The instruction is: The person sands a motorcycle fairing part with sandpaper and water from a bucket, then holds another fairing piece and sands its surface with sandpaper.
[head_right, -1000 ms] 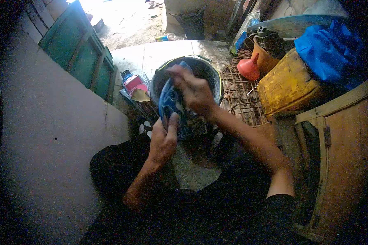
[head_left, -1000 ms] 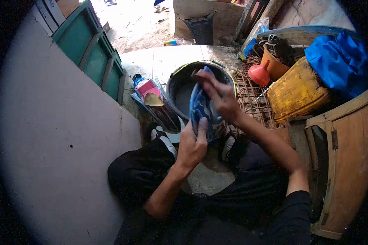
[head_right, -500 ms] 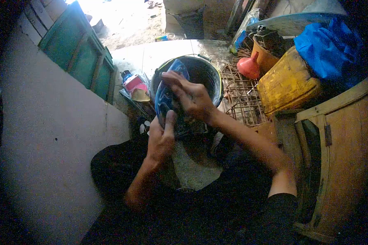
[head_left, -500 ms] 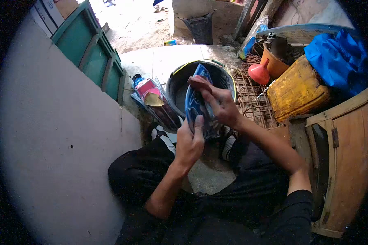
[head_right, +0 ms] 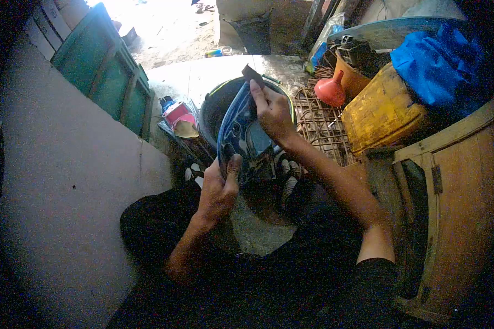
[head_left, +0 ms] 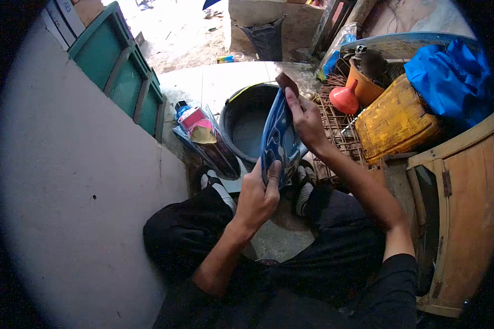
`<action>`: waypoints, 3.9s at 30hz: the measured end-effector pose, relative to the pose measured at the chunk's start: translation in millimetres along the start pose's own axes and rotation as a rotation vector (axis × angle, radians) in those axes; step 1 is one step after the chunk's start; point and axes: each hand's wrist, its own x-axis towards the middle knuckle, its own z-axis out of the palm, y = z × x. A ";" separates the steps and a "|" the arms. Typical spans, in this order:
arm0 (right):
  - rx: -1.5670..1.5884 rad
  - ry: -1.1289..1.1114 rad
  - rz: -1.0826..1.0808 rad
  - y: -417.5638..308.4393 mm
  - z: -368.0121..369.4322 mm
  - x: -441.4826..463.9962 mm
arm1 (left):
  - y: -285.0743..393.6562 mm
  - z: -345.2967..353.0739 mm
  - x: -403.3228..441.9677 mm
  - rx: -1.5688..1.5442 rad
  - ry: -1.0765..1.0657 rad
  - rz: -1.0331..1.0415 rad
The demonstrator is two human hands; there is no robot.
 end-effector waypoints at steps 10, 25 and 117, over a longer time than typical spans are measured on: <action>0.057 -0.057 -0.567 4.0 15.6 -10.8 | 4.0 -5.3 2.7 -0.049 0.054 -0.060; -0.035 -0.183 -0.613 -20.6 7.3 -18.5 | 2.9 -9.8 5.9 -0.435 0.118 -0.171; 0.041 -0.390 -0.333 37.6 17.7 -40.6 | -9.8 -15.6 15.4 -0.777 0.639 -0.403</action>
